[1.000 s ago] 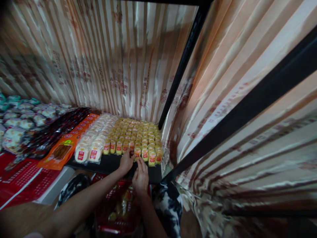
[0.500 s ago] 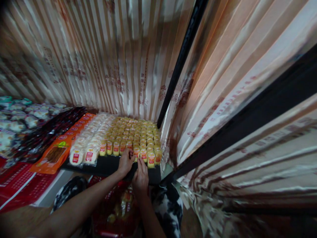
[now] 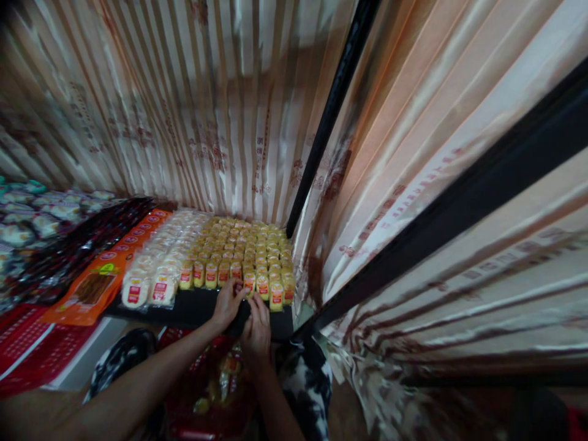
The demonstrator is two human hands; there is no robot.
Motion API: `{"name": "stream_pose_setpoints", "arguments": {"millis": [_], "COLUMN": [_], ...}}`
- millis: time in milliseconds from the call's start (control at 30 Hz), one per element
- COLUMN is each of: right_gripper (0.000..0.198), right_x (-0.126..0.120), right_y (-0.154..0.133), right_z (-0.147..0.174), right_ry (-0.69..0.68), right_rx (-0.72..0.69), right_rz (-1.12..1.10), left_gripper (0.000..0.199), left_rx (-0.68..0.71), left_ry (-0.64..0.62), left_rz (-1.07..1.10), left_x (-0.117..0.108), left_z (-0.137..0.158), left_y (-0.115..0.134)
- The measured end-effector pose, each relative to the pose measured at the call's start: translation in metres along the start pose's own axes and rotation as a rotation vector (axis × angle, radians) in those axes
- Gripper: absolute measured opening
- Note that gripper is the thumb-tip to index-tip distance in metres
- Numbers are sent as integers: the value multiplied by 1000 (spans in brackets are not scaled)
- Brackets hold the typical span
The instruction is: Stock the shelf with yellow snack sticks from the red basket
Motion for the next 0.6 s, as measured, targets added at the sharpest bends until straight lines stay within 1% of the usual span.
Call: {"name": "stream_pose_setpoints", "arguments": {"millis": [133,233,333,400,500,567,600], "right_gripper": [41,37,32,30,28,28,29], "right_x": [-6,-6,-4,3,28,49,62], "right_y": [-7,-19,-30,-31,-22,-8,2], "right_z": [5,14,31,44,62,74,81], "right_ry": [44,7,-45,-121,-308,-446,-527], "right_rx": [-35,-52,16,113,259,383,465], "right_rz": [-11,-48,-126,-177,-211,-183,-154], "left_gripper": [12,11,16,20,22,23,23], "left_rx": [26,25,34,38,53,54,33], "left_ry": [12,38,60,62,54,10,-45], "left_rz": [15,11,3,0,1,-17,-40], "left_x": [-5,-11,-20,-27,-36,-36,-31], "left_z": [3,10,25,41,72,93,102], "left_y": [3,1,-4,-9,-21,-35,-45]}}
Point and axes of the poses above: each hand's wrist, its own z-axis away from the middle knuckle, its own x-axis out of the palm, y = z × x, the point moved 9 cm from there along -z, towards the middle knuckle, and after that the axes turned 12 degrees about -z, right-handed, at the moved point
